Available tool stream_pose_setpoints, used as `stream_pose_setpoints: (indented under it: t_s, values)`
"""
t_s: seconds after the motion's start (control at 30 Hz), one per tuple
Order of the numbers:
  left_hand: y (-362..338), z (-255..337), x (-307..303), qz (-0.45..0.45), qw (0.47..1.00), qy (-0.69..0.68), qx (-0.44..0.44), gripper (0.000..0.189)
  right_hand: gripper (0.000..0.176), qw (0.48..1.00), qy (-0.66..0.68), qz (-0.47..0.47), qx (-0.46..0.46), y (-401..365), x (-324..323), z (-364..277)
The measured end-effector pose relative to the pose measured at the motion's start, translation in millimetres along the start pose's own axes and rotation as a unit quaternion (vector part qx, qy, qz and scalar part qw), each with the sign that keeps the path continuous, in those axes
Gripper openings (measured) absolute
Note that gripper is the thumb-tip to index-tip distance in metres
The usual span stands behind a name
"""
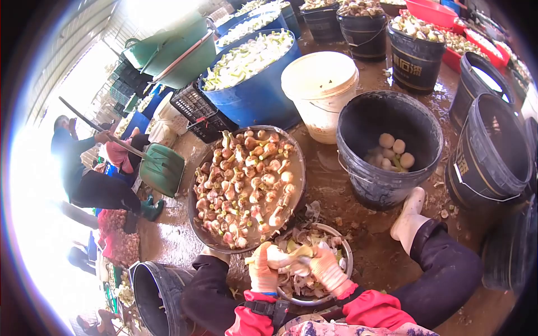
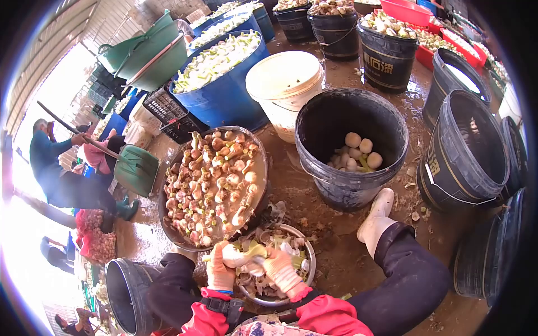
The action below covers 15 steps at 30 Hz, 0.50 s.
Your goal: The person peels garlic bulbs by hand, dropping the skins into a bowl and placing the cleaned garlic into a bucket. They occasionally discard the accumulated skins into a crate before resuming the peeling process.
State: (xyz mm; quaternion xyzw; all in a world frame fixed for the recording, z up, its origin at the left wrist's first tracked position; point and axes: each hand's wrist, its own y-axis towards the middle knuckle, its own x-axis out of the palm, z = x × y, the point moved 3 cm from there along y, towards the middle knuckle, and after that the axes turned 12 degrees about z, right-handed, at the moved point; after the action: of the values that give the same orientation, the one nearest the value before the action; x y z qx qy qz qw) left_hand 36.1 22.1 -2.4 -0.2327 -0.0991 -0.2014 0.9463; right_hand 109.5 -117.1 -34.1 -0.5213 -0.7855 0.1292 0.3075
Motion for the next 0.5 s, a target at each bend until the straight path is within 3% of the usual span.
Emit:
stream_pose_setpoints:
  t_s: [0.03, 0.1, 0.17, 0.23, 0.3, 0.37, 0.43, 0.5]
  values:
    - [-3, -1, 0, 0.010, 1.000, -0.019, -0.019, 0.028, 0.015, 0.998, -0.054, 0.015, -0.038, 19, -9, 23]
    - [-13, -1, 0, 0.007, 0.998, -0.037, -0.045, 0.032, 0.015, 0.996, -0.064, 0.043, -0.034, 4, -14, -7]
    - [-13, -3, -8, 0.000, 0.996, -0.056, -0.069, 0.036, 0.016, 0.996, -0.008, 0.049, -0.075, 10, -19, -5]
    - [-1, -3, -32, -0.062, 0.973, -0.170, -0.140, 0.044, 0.014, 0.979, 0.182, 0.084, -0.031, 23, -50, -16]
    - [-2, 10, -40, -0.083, 0.954, -0.244, -0.153, 0.046, 0.014, 0.965, 0.234, 0.112, -0.028, 30, -71, -27]
    - [-1, 18, -46, -0.069, 0.966, -0.222, -0.117, 0.049, 0.015, 0.965, 0.243, 0.093, -0.016, 30, -64, -17]
    - [-2, 21, -47, -0.067, 0.964, -0.228, -0.123, 0.052, 0.015, 0.996, 0.000, -0.012, -0.084, 36, -51, 11]
    - [0, 18, -48, -0.069, 0.961, -0.231, -0.135, 0.054, 0.035, 0.937, -0.326, -0.058, -0.114, 38, -40, 26]
